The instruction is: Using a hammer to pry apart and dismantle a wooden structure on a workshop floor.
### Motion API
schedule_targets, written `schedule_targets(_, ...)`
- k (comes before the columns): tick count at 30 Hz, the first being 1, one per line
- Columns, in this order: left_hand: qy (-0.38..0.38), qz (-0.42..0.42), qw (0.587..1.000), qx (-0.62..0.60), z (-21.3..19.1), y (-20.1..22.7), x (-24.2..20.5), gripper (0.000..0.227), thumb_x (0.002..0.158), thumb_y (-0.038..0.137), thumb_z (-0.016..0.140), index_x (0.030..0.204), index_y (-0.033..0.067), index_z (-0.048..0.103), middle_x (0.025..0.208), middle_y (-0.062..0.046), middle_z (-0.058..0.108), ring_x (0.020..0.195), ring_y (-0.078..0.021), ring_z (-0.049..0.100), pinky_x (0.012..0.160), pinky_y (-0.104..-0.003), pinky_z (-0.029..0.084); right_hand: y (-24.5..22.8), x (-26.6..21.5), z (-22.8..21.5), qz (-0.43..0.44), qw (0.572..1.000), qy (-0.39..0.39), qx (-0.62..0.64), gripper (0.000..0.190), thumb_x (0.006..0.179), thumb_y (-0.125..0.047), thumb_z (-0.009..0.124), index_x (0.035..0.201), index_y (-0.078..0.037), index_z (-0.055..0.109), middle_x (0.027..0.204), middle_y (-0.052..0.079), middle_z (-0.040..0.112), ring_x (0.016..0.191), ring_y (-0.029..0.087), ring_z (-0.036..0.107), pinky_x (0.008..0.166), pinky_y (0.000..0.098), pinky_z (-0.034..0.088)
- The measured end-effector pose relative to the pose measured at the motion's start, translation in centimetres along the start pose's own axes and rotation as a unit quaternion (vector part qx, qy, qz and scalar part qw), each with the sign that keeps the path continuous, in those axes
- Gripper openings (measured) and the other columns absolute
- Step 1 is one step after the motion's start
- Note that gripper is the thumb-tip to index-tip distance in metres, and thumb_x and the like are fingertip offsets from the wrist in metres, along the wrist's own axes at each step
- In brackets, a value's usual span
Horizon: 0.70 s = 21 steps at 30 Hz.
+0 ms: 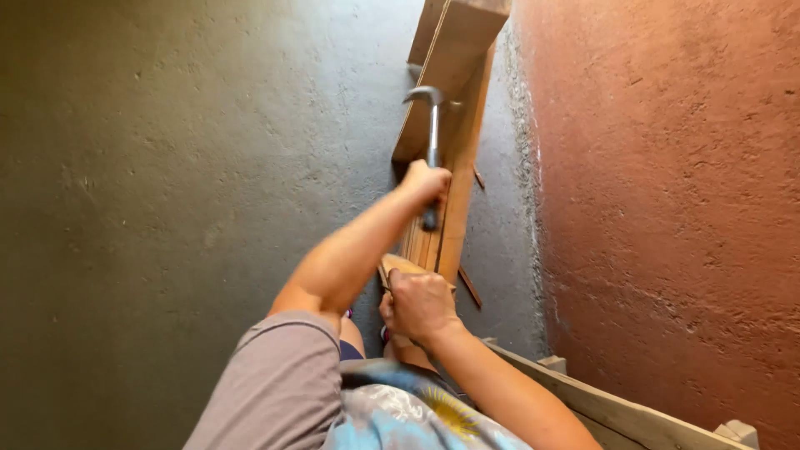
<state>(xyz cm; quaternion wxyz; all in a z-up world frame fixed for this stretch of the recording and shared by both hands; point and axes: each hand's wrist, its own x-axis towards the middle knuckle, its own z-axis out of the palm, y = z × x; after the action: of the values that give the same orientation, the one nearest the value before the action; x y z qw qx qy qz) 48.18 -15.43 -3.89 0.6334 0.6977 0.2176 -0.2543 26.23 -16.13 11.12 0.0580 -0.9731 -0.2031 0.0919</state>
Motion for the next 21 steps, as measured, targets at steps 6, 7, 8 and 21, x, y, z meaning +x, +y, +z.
schedule_targets(6, -0.093, -0.042, 0.991, -0.086, -27.7, -0.8, 3.4, 0.047, 0.102, 0.043, 0.043, 0.062, 0.0194, 0.044, 0.051, 0.005, 0.024, 0.034, -0.0079, 0.037, 0.031, -0.027, 0.033, -0.1, 1.4, -0.9, 0.036, 0.999, -0.037, 0.009, 0.031, 0.077, -0.044, 0.061, 0.091, -0.016, 0.061, 0.07, 0.009, 0.073, 0.07, 0.035, 0.078, 0.065, 0.0498, 0.06)
schedule_targets(7, -0.089, -0.036, 0.992, -0.085, -32.3, 0.4, 0.6, 0.047, 0.102, 0.043, 0.043, 0.062, 0.0194, 0.044, 0.051, 0.005, 0.024, 0.034, -0.0079, 0.037, 0.031, -0.027, 0.033, -0.1, 1.1, -0.6, 0.033, 0.999, -0.03, 0.008, 0.031, 0.077, -0.044, 0.061, 0.091, -0.016, 0.061, 0.07, 0.009, 0.073, 0.07, 0.035, 0.078, 0.065, 0.0498, 0.06)
schedule_targets(8, -0.022, -0.035, 0.985, -0.168, -37.2, 2.2, -1.9, 0.033, 0.098, 0.028, 0.048, 0.066, 0.0227, 0.043, 0.055, 0.01, 0.025, 0.037, -0.0022, 0.037, 0.036, -0.022, 0.035, -0.3, 1.2, -0.2, 0.029, 0.999, -0.017, 0.01, 0.029, 0.077, -0.042, 0.061, 0.089, -0.016, 0.06, 0.068, 0.009, 0.072, 0.069, 0.036, 0.078, 0.064, 0.0497, 0.06)
schedule_targets(21, 0.115, -0.122, 0.851, -0.497, -11.0, 4.5, -4.2, 0.057, 0.115, 0.033, 0.024, 0.134, -0.0176, 0.042, 0.129, -0.036, 0.06, 0.115, -0.0463, 0.069, 0.09, -0.05, 0.064, -1.4, 1.6, 1.0, -0.025, 1.0, 0.005, 0.017, 0.033, 0.073, -0.045, 0.064, 0.084, -0.015, 0.062, 0.063, 0.011, 0.07, 0.065, 0.037, 0.077, 0.059, 0.051, 0.058)
